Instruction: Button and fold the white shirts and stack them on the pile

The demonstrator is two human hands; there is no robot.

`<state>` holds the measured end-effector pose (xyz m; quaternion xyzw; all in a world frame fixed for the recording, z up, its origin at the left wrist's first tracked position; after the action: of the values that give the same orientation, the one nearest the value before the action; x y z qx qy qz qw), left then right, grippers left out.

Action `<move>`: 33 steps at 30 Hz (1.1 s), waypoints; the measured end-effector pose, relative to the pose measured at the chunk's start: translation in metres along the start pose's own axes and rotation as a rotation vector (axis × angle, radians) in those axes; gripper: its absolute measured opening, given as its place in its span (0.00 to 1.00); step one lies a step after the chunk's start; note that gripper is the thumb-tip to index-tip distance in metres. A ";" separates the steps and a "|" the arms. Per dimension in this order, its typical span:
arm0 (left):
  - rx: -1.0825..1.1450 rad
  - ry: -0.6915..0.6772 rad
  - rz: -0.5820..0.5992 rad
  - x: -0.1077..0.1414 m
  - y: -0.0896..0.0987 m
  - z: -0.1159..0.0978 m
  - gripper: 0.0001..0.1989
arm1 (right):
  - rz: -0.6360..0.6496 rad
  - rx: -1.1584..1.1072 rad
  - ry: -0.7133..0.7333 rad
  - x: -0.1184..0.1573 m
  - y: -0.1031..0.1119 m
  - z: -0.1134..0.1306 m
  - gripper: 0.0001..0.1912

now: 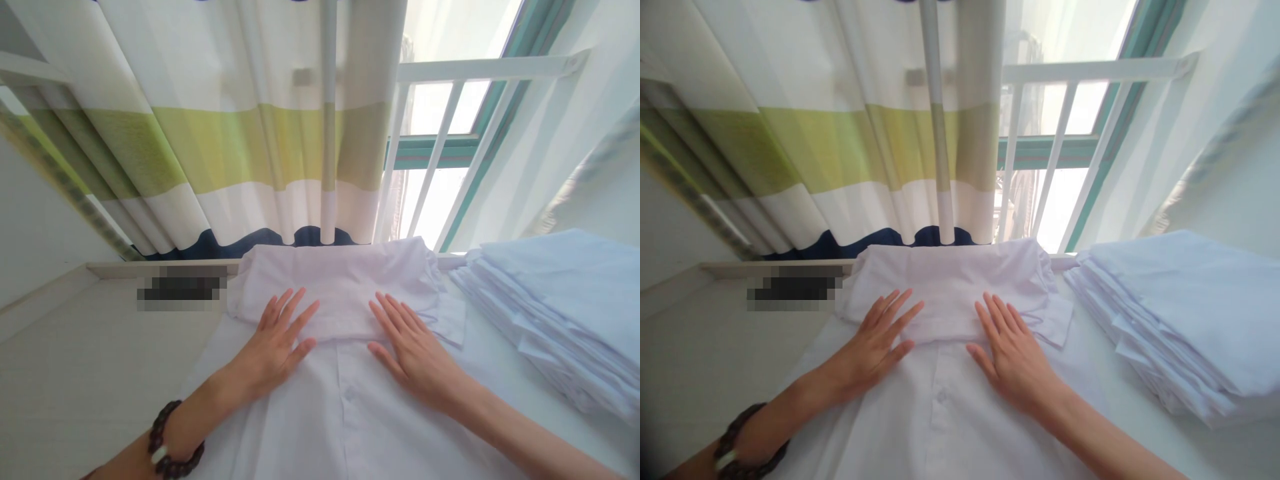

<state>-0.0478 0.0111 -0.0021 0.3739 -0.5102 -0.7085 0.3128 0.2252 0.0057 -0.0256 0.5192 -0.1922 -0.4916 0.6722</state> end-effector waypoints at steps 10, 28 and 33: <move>0.018 -0.168 0.227 0.029 0.001 -0.016 0.28 | 0.166 -0.027 0.053 0.022 0.012 -0.010 0.33; 0.153 -0.332 0.271 0.038 0.032 -0.045 0.37 | 0.336 -0.212 0.118 0.057 0.020 0.042 0.35; 0.171 -0.321 0.221 0.038 0.025 -0.051 0.42 | 0.364 -0.218 0.229 0.065 0.007 0.052 0.39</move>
<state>-0.0234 -0.0521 0.0032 0.2230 -0.6497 -0.6746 0.2704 0.2167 -0.0770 -0.0159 0.4528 -0.1512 -0.3182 0.8191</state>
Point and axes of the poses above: each hand's wrist, its own x-axis away from the middle knuckle, its own y-axis out of the back of the hand, z = x × y, the point moved 1 cm from there along -x, towards the middle knuckle, and after that the axes turned 15 degrees about -x, right-handed, at the moved point
